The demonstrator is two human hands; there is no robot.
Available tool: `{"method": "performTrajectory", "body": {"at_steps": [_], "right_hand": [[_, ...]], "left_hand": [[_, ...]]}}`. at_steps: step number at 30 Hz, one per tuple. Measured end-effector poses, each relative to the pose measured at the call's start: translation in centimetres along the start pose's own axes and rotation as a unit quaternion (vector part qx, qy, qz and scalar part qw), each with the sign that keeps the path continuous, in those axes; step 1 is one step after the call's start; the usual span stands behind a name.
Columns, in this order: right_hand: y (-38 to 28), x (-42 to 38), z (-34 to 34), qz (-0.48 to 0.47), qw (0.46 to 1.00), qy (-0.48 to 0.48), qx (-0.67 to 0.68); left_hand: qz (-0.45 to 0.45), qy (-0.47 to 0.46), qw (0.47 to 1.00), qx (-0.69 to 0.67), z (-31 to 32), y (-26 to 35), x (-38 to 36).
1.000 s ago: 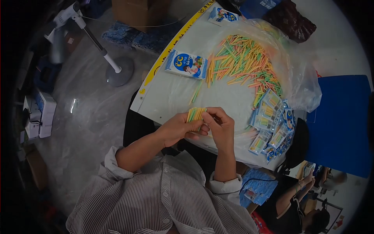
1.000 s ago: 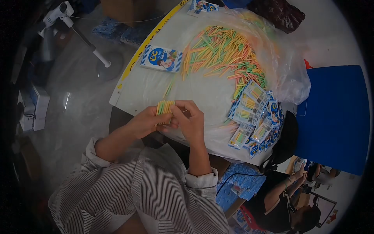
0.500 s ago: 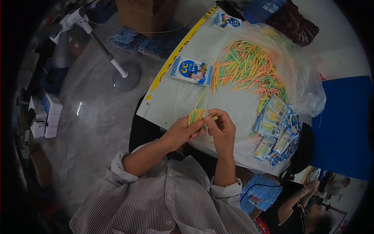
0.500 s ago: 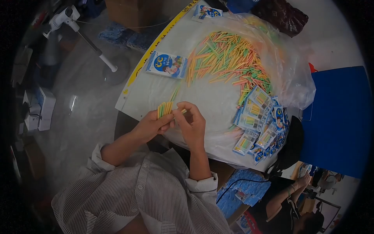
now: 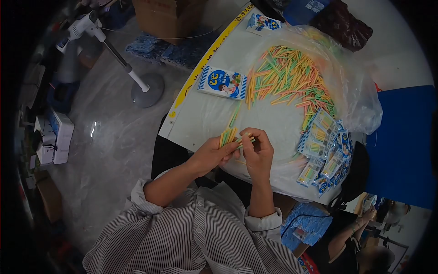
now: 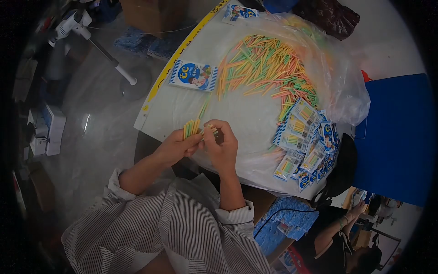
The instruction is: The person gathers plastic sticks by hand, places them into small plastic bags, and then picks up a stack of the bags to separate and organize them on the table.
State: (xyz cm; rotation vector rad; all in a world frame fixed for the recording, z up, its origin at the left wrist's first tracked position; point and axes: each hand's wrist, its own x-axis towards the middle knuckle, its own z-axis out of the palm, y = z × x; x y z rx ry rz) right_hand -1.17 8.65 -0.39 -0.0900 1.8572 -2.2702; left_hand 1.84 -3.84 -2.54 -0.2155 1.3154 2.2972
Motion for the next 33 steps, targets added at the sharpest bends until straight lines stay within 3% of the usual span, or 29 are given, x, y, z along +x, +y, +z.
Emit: {"method": "performTrajectory", "body": {"at_steps": [5, 7, 13, 19, 25, 33], "right_hand": [[-0.2, 0.0, -0.1, -0.024, 0.999, -0.011, 0.032], [-0.3, 0.0, -0.4, 0.032, 0.997, -0.048, -0.043], [0.2, -0.1, -0.2, 0.071, 0.997, -0.024, -0.025], [1.0, -0.4, 0.4, 0.001, 1.000, 0.027, -0.013], [-0.9, -0.1, 0.3, 0.059, 0.996, -0.031, -0.061], [0.4, -0.4, -0.1, 0.007, 0.997, -0.030, -0.067]], "left_hand": [[-0.013, 0.013, 1.000, -0.022, 0.1, 0.5, -0.1], [-0.020, -0.010, 1.000, -0.002, 0.2, 0.6, -0.2], [-0.016, -0.037, 0.999, 0.022, -0.5, 0.2, -0.1], [-0.028, -0.032, 0.999, -0.006, -0.8, 0.2, 0.0], [-0.041, -0.038, 0.998, 0.010, -0.3, 1.0, -0.3], [-0.033, -0.068, 0.997, -0.001, -1.0, 0.3, -0.1]]}}
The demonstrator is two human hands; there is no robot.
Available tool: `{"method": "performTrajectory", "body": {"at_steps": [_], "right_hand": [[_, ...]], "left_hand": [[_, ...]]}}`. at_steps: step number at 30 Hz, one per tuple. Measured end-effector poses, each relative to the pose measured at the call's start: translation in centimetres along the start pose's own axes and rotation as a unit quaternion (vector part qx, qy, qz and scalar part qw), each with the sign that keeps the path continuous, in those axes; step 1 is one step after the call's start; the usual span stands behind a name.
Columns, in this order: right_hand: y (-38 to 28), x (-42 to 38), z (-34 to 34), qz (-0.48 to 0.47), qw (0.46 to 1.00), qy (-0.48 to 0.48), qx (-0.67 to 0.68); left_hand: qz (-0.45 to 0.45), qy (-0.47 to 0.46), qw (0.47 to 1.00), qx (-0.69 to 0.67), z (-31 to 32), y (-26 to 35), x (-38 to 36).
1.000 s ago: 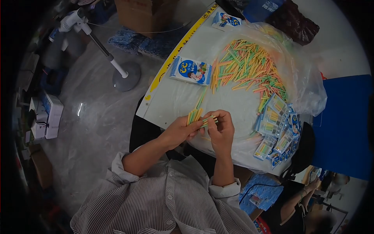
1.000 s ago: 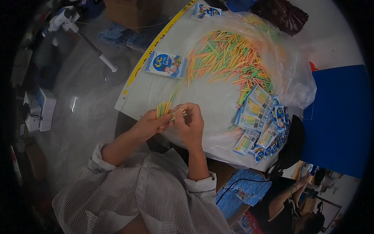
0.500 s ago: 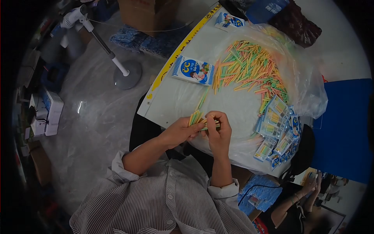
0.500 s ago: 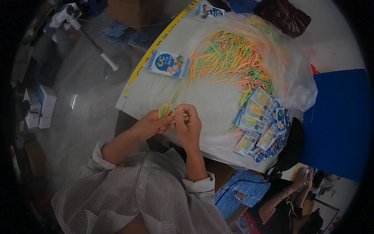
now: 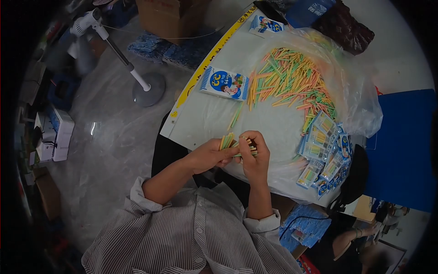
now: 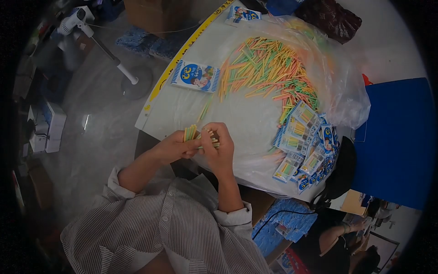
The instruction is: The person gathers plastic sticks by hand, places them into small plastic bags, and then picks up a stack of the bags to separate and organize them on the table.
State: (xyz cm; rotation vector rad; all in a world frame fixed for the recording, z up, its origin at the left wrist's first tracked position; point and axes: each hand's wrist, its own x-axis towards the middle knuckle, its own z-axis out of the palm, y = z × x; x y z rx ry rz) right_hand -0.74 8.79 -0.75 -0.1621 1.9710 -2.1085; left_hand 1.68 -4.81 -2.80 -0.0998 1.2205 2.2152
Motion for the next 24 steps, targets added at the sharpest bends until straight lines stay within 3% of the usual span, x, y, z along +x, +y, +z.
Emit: {"method": "performTrajectory", "body": {"at_steps": [7, 16, 24], "right_hand": [[-1.4, 0.4, -0.5, 0.031, 0.996, -0.084, -0.028], [-0.1, -0.1, -0.4, 0.018, 0.999, -0.033, 0.002], [-1.3, 0.2, -0.3, 0.069, 0.993, -0.091, -0.026]], "left_hand": [[-0.014, -0.043, 0.998, -0.037, 0.0, 0.0, 0.0], [-0.023, -0.052, 0.996, -0.068, -0.3, -0.4, 0.1], [-0.019, -0.089, 0.992, -0.084, 0.0, -0.3, -0.2]]}}
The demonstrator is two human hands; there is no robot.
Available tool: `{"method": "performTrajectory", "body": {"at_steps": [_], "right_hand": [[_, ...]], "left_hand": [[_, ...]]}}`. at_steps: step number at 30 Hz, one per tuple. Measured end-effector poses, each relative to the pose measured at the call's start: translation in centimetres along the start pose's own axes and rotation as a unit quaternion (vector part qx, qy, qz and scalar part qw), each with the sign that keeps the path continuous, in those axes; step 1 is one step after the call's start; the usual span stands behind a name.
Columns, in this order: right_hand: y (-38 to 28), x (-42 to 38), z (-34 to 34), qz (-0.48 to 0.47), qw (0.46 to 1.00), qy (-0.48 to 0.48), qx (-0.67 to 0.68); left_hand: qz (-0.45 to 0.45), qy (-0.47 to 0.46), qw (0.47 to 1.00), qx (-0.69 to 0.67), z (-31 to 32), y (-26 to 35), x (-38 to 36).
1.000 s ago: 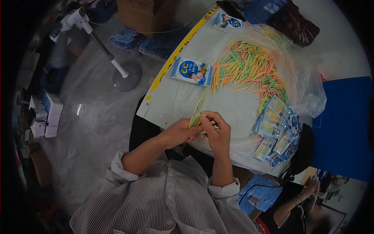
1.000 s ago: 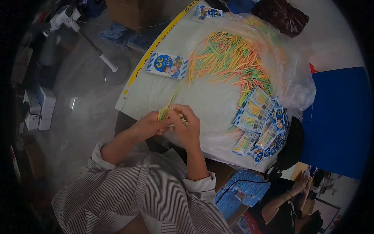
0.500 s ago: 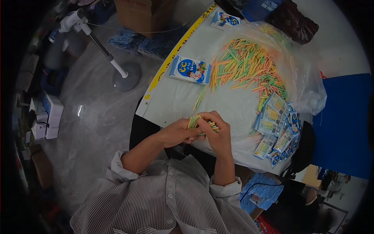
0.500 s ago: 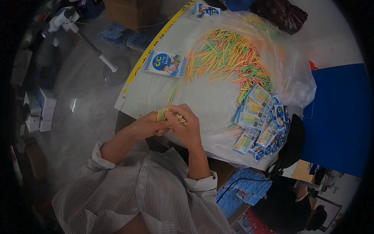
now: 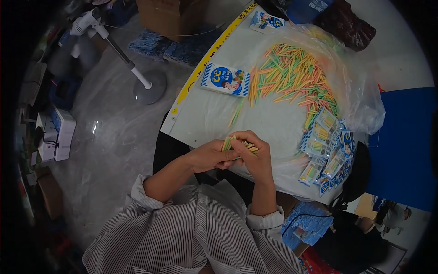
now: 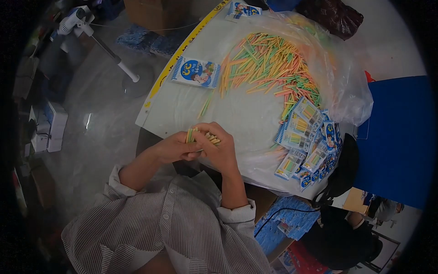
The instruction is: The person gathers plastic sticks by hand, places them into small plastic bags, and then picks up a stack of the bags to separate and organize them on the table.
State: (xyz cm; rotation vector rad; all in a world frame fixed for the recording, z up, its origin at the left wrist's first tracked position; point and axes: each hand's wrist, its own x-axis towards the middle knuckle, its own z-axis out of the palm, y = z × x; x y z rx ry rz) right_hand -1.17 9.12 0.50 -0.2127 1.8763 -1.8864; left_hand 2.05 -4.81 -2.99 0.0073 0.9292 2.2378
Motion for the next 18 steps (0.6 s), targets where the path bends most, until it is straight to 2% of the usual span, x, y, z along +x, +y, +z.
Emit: {"method": "performTrajectory", "body": {"at_steps": [5, 7, 11, 16, 17, 18], "right_hand": [[0.9, -0.1, 0.0, -0.003, 1.000, 0.009, 0.025], [0.7, -0.2, 0.0, 0.031, 0.998, 0.008, 0.045], [0.9, -0.2, -0.5, 0.026, 0.999, -0.018, 0.018], [-0.3, -0.2, 0.3, 0.053, 0.997, -0.002, 0.048], [0.1, -0.1, 0.3, 0.053, 0.997, -0.002, 0.048], [0.7, 0.1, 0.1, 0.014, 1.000, -0.007, -0.006]], "left_hand": [[0.000, -0.004, 1.000, -0.003, -0.7, -0.5, 0.0], [-0.014, 0.006, 1.000, -0.022, -0.6, -0.5, 0.0], [-0.021, 0.018, 0.999, -0.043, -0.2, -0.2, -0.2], [-0.018, -0.009, 0.999, -0.044, 0.0, -0.1, -0.3], [-0.019, -0.008, 0.999, -0.044, 0.0, -0.2, -0.3], [-0.018, -0.009, 0.999, -0.039, 0.1, -0.4, -0.2]]}}
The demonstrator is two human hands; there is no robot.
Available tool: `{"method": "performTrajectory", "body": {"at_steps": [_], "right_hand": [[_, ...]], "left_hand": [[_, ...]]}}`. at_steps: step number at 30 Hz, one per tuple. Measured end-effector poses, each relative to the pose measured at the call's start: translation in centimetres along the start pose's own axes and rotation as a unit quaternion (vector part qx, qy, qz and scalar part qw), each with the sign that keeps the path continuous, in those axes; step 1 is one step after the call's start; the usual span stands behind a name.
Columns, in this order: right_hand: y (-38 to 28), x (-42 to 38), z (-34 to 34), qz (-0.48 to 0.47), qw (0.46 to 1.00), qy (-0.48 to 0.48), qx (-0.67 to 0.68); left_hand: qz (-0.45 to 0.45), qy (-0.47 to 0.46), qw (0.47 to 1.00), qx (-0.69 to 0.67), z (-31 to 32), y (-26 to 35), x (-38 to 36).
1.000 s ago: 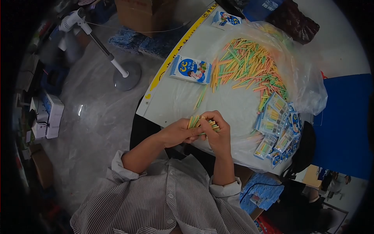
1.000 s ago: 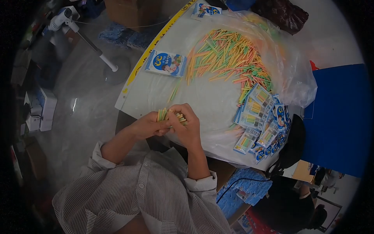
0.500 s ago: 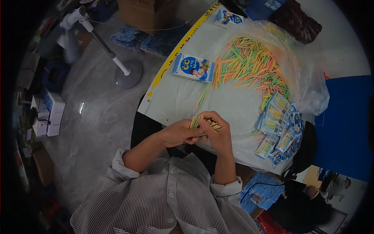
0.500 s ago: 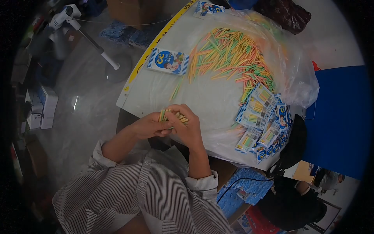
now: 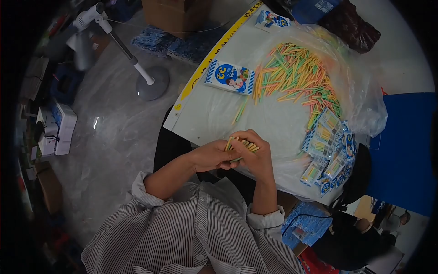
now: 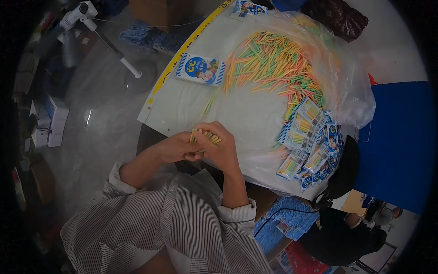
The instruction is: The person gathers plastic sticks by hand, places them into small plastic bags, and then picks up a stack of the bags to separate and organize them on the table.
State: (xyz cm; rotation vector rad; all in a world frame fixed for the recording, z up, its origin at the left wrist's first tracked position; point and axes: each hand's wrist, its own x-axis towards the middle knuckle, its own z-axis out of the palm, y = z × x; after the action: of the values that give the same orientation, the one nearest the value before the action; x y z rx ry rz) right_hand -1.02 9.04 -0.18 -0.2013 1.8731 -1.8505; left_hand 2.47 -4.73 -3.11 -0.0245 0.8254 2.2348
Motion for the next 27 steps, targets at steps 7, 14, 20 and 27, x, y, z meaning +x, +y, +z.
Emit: {"method": "performTrajectory", "body": {"at_steps": [7, 14, 20, 27], "right_hand": [[0.2, -0.2, 0.0, 0.038, 0.999, -0.027, 0.010], [1.1, 0.6, -0.1, -0.107, 0.987, -0.033, -0.117], [-0.2, 0.4, -0.7, 0.037, 0.992, -0.121, -0.018], [2.0, -0.2, -1.0, -0.012, 0.975, -0.182, 0.129]], "left_hand": [[-0.033, 0.002, 0.999, 0.006, -0.5, -0.3, -0.2], [-0.044, 0.009, 0.997, 0.069, -0.5, 0.1, -0.6], [-0.027, 0.022, 0.999, -0.001, 0.0, 0.4, -0.7], [-0.034, -0.009, 0.999, 0.018, -0.9, -0.3, -0.6]]}}
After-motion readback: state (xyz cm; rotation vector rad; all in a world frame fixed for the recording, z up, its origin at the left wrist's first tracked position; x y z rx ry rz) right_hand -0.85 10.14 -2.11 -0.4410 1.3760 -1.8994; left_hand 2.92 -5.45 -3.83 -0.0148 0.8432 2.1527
